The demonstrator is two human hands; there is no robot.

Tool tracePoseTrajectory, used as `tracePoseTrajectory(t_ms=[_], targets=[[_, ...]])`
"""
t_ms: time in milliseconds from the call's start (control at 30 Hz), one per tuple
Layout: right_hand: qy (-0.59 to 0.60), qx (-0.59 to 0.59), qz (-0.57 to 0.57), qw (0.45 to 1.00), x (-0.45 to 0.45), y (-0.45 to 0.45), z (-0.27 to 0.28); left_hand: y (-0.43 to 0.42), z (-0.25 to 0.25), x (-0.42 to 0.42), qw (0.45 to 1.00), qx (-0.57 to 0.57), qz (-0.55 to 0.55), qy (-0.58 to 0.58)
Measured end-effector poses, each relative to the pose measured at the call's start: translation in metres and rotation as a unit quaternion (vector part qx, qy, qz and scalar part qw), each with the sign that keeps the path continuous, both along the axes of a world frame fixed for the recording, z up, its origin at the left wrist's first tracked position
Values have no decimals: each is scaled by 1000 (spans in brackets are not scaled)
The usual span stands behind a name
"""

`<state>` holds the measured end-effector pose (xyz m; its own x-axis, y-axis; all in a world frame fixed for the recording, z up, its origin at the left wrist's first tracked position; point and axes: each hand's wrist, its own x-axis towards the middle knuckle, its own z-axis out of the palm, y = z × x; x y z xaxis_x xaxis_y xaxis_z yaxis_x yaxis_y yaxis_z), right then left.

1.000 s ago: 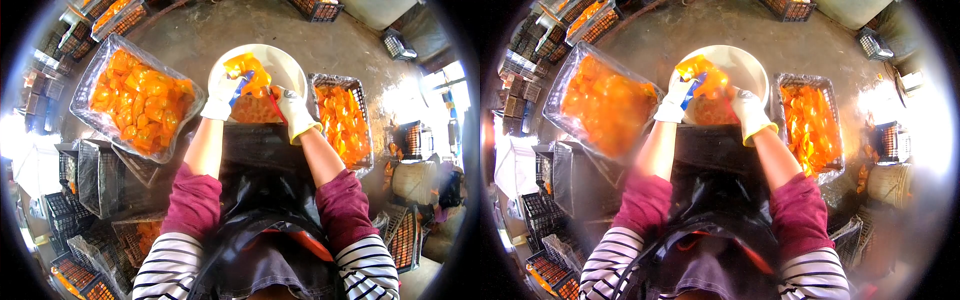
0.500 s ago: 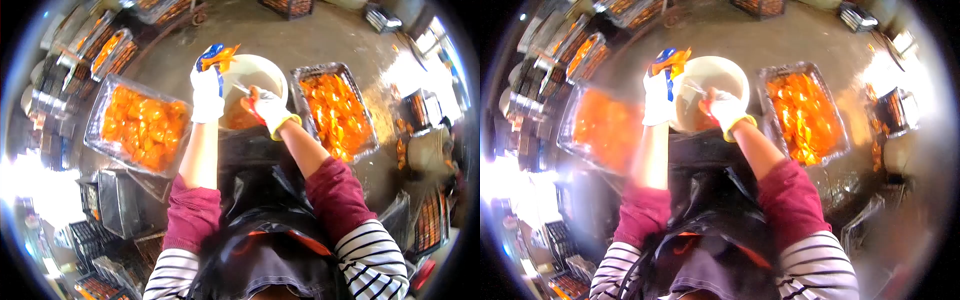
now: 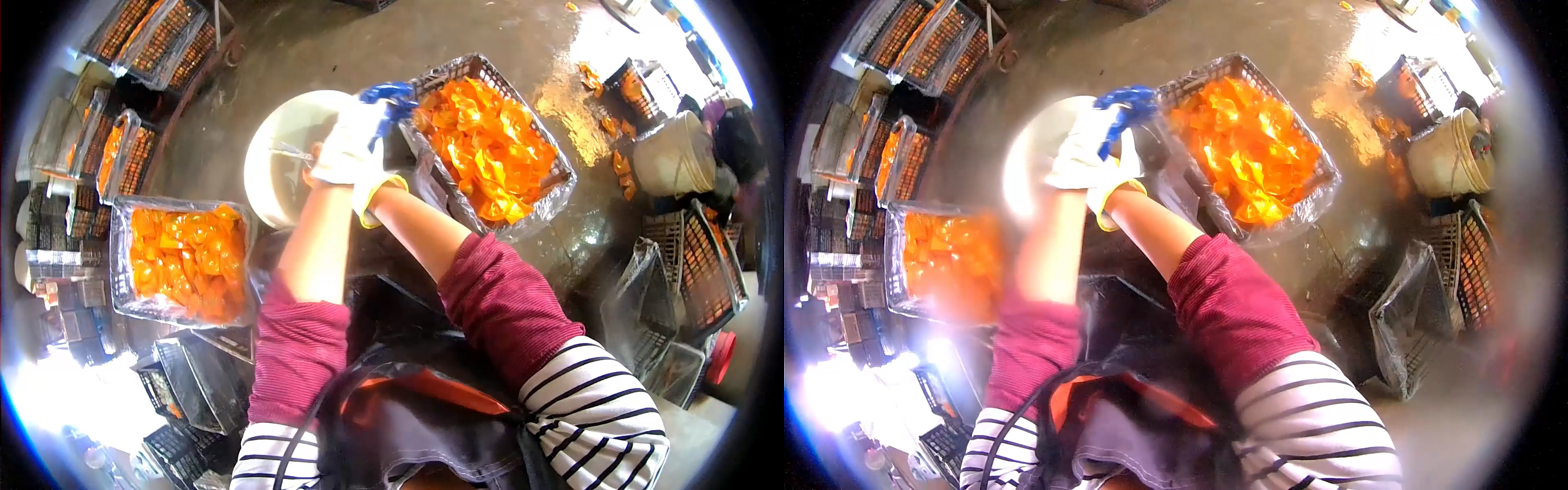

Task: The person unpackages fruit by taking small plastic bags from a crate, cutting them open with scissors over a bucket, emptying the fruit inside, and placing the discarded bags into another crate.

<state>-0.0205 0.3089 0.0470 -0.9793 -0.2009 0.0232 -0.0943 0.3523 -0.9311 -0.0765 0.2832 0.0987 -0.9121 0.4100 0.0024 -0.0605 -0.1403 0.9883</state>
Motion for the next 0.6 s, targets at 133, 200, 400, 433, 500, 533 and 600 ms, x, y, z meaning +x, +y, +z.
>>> tracePoseTrajectory(t_ms=[133, 200, 400, 433, 500, 533, 600], targets=[[-123, -214, 88, 965, -12, 3, -15, -76, 33, 48, 980, 109, 97, 135], [-283, -327, 40, 901, -11, -1, 6, -138, 30, 74, 947, -78, 237, 202], [-166, -245, 95, 951, -38, 6, -30, -327, -35, 179, 792, 74, 606, -25], [-112, -171, 113, 972, -46, 10, -46, -353, -49, 197, 756, -87, 648, -36], [-65, -80, 134, 986, -43, 10, -50, -366, -54, 221, 689, -333, 643, -31], [-76, -60, 140, 985, -40, 9, -41, -364, -49, 230, 667, -417, 618, -7], [-61, 29, 148, 987, -41, 3, -29, -358, -54, 230, 563, -628, 528, 102]])
